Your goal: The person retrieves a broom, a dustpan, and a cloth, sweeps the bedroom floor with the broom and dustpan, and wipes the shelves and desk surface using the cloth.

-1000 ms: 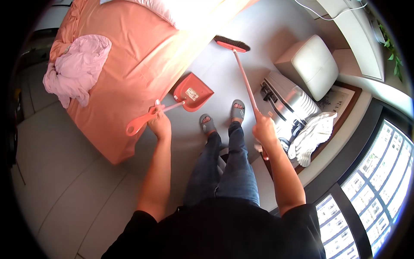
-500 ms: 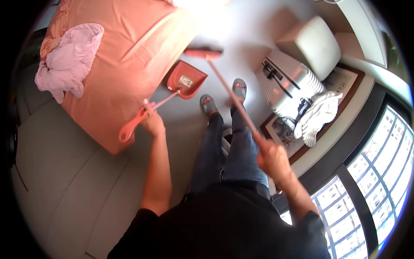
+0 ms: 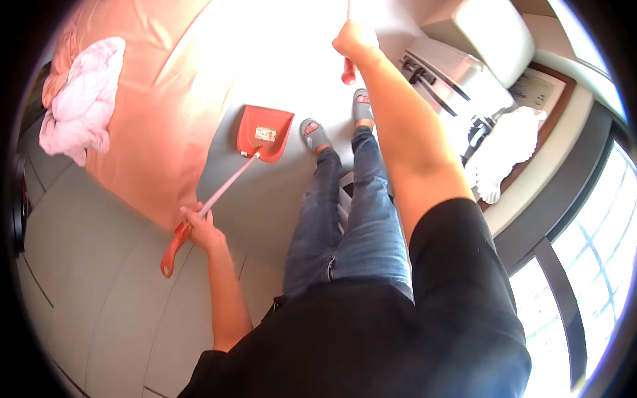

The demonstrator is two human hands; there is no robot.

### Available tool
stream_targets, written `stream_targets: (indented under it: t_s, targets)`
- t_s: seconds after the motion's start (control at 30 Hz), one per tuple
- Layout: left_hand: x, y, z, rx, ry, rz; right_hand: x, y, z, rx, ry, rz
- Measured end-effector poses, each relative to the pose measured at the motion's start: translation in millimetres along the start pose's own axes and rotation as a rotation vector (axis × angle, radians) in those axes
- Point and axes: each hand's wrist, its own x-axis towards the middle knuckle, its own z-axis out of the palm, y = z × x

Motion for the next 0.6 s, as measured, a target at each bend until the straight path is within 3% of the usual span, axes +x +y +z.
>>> stream_targets:
  t_s: [0.13,0.23,0.3,0.37,0.6]
  targets:
    - [22,-11,10,-0.008,0.043,0.006,-57,10,95,-0.116,0.147,-0.338]
    - [47,-10,14,0.0,0.015,0.026,-140,36,144,-0.14,0.03,-0.433]
    - [65,-11,14,-0.017,-0.027,0.041,-199,53,137,-0.114,-0.075,-0.468]
    - [75,-5,14,0.045,-0.077,0.018,-250,57,107,-0.297,-0.287,-0.358]
    - [66,-14,7,0.154,-0.088,0.139,-341,115,38,-0.229,-0.115,-0.429]
